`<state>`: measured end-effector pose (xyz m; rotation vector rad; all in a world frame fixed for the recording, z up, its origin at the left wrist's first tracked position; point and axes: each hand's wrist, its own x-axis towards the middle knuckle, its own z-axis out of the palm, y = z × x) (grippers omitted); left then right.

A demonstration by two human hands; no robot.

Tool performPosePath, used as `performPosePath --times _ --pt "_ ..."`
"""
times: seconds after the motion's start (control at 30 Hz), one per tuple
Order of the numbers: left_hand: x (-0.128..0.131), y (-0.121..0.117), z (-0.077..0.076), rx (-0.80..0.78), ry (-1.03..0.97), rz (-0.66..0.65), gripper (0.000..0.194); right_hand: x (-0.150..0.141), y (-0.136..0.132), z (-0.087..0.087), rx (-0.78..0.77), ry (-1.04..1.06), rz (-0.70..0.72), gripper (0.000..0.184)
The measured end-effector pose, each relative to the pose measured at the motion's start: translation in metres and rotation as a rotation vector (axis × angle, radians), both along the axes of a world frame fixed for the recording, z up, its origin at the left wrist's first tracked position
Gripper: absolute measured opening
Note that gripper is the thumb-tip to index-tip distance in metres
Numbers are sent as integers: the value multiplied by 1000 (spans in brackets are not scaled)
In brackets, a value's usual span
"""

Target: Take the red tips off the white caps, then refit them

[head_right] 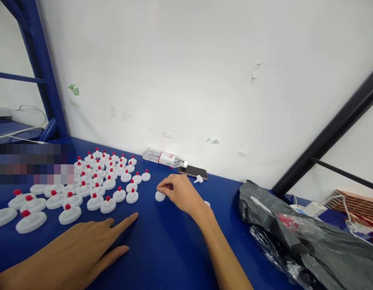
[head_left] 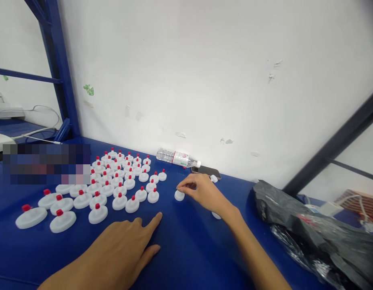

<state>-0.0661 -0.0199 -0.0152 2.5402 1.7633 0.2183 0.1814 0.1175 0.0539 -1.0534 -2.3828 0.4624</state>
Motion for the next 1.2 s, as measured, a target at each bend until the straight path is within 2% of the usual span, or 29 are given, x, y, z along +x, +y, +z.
performPosePath --times 0.1,0.23,0.4,0.47,0.6,0.77,0.83,0.9,0.97,1.0,1.03,1.1,1.2 --pt "1 -1 1 1 5 4 57 -1 2 -4 -9 -16 -5 13" --pt "1 -1 1 -12 -6 10 56 -8 7 -18 -57 87 -20 16" --pt "0 -1 -2 23 1 0 56 -23 5 -34 -122 246 64 36" --pt "1 -2 0 32 17 8 56 -25 1 -32 -111 271 42 39" --pt "8 -3 9 -20 122 -18 59 -22 -3 -27 -1 166 -111 30" --pt "15 -4 25 -121 178 -1 58 -22 -5 -28 -125 91 -33 39" --pt "17 -4 30 -151 176 1 59 -22 -6 -25 -72 63 -46 40" --pt "18 -4 34 -157 172 8 59 -18 -6 -17 63 -33 -138 36" --pt "18 -4 37 -162 172 14 60 -9 -4 -5 222 -184 -299 30" --pt "18 -3 38 -165 170 16 60 -2 -2 1 255 -252 -369 27" --pt "18 -3 38 -171 168 15 60 7 0 8 240 -312 -453 28" --pt "18 -3 38 -165 163 18 60 25 4 19 84 -477 -637 30" --pt "20 -3 37 -149 155 20 60 53 8 28 -73 -575 -743 37"
